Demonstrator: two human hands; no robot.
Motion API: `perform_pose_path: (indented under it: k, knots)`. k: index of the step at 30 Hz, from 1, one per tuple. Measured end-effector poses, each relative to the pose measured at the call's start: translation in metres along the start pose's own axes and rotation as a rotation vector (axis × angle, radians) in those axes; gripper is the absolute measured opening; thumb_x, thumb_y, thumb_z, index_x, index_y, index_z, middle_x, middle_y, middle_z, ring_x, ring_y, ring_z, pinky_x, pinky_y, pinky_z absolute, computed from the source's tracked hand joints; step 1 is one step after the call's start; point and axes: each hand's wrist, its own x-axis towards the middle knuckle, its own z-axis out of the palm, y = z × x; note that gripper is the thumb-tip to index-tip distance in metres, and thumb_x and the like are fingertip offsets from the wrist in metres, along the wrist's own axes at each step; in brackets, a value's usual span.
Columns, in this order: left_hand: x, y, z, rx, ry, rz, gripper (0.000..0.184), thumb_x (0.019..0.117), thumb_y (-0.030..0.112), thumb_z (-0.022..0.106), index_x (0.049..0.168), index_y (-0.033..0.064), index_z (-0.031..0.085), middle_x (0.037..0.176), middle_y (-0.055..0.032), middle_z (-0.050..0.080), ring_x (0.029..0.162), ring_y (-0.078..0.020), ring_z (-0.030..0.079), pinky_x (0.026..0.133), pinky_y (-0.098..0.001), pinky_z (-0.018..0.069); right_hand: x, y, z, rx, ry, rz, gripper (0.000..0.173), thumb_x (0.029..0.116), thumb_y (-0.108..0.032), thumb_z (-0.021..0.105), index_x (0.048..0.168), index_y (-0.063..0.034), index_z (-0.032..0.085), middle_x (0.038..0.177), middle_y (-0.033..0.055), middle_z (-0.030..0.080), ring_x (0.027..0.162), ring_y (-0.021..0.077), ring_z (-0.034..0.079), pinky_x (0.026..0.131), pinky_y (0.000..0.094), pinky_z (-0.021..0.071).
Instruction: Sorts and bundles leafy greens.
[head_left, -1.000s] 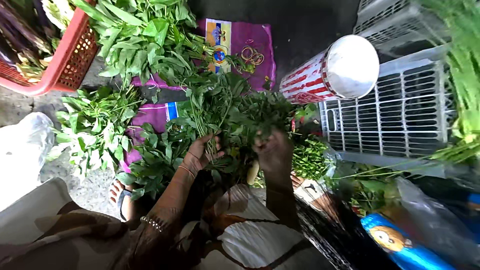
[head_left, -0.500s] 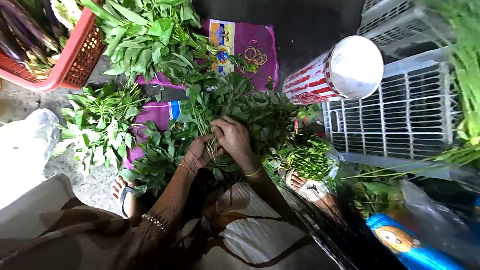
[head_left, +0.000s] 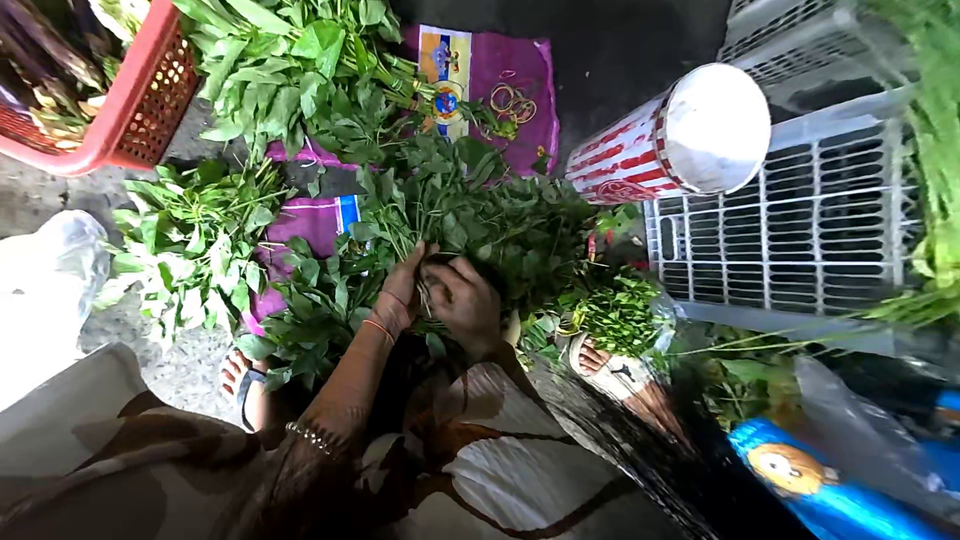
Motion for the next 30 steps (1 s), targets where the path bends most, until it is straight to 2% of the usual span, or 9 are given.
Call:
perform_pose_path:
  k: [2,5,9,11,13,16,20,27,30]
  knots:
    - [0.004,-0.001,-0.001,0.005,0.016,-0.021,0.035,0.1101,0.039,0.041,0.129,0.0160,0.062,0.077,0.0031,0.054,0.062,-0.0104,0.055,0.060,-0.0275,0.0527,0.003,0.008,-0.013,-0.135,0.057,0.070,0.023,0.0899,-0.018,0.068,0.108,-0.0084,0.077,0.113,0.0201,0.068,0.101,0.0424,0.065,0.076,0.0587,0.0554]
    - [0.001,-0.001,0.001,0.032,-0.008,-0.047,0.026,0.1087,0.021,0.049,0.132,0.0101,0.056,0.086,-0.0031,0.059,0.070,-0.0148,0.060,0.067,-0.0324,0.0567,0.016,0.006,-0.035,-0.095,-0.006,0.110,0.031,0.0934,-0.023,0.068,0.121,-0.0097,0.074,0.134,0.0241,0.058,0.120,0.0473,0.053,0.090,0.0624,0.0467]
    - [-0.005,-0.006,0.011,0.106,0.006,-0.003,0.014,0.1048,0.007,0.052,0.118,0.0067,0.057,0.090,-0.0057,0.065,0.074,-0.0149,0.065,0.068,-0.0314,0.0574,0.057,-0.091,-0.105,-0.011,-0.452,0.332,0.024,0.0997,-0.017,0.066,0.119,-0.0031,0.071,0.131,0.0190,0.062,0.124,0.0317,0.058,0.104,0.0427,0.0459]
    - [-0.007,-0.004,0.011,0.106,-0.006,0.007,0.019,0.1034,0.003,0.054,0.122,0.0047,0.057,0.093,-0.0074,0.066,0.076,-0.0162,0.067,0.068,-0.0318,0.0588,0.069,-0.106,-0.116,0.011,-0.538,0.364,0.022,0.1009,-0.012,0.063,0.117,0.0003,0.070,0.127,0.0188,0.066,0.119,0.0277,0.063,0.103,0.0385,0.0475]
    - [-0.008,0.001,0.007,0.087,-0.022,0.004,0.023,0.1042,0.007,0.056,0.127,0.0053,0.057,0.093,-0.0074,0.068,0.074,-0.0158,0.068,0.068,-0.0312,0.0595,0.046,-0.034,-0.043,0.180,-0.089,0.094,0.019,0.0984,-0.017,0.067,0.100,0.0012,0.073,0.101,0.0209,0.068,0.084,0.0292,0.067,0.073,0.0431,0.0549]
    - [-0.004,0.005,0.000,0.042,-0.064,-0.018,0.025,0.1064,0.011,0.053,0.130,0.0035,0.053,0.098,-0.0085,0.067,0.075,-0.0172,0.068,0.071,-0.0333,0.0604,0.049,0.010,-0.026,0.447,-0.146,0.356,0.028,0.1063,-0.023,0.054,0.124,-0.0022,0.061,0.102,0.0166,0.068,0.075,0.0249,0.064,0.064,0.0443,0.0539]
    - [-0.001,0.002,-0.002,0.061,-0.039,-0.049,0.023,0.1071,0.012,0.052,0.127,0.0021,0.054,0.101,-0.0091,0.069,0.076,-0.0172,0.068,0.070,-0.0328,0.0594,0.050,0.015,-0.031,0.587,0.073,0.552,0.028,0.1072,-0.023,0.051,0.126,-0.0033,0.055,0.088,0.0089,0.066,0.055,0.0134,0.059,0.051,0.0308,0.0533]
    - [0.001,0.004,0.004,0.143,-0.025,-0.001,0.039,0.1122,0.036,0.038,0.128,0.0067,0.059,0.076,0.0019,0.051,0.059,-0.0100,0.052,0.061,-0.0279,0.0535,0.042,0.021,-0.029,0.399,0.066,0.348,0.035,0.1101,-0.023,0.040,0.138,-0.0110,0.057,0.098,0.0144,0.064,0.062,0.0220,0.058,0.054,0.0416,0.0510]
    - [-0.001,0.004,0.008,0.213,0.039,0.035,0.041,0.1125,0.037,0.036,0.126,0.0065,0.059,0.076,0.0000,0.052,0.058,-0.0116,0.052,0.058,-0.0290,0.0530,0.047,0.012,-0.028,0.204,0.041,0.202,0.034,0.1070,-0.030,0.054,0.129,-0.0059,0.065,0.122,0.0193,0.063,0.097,0.0316,0.066,0.082,0.0503,0.0560]
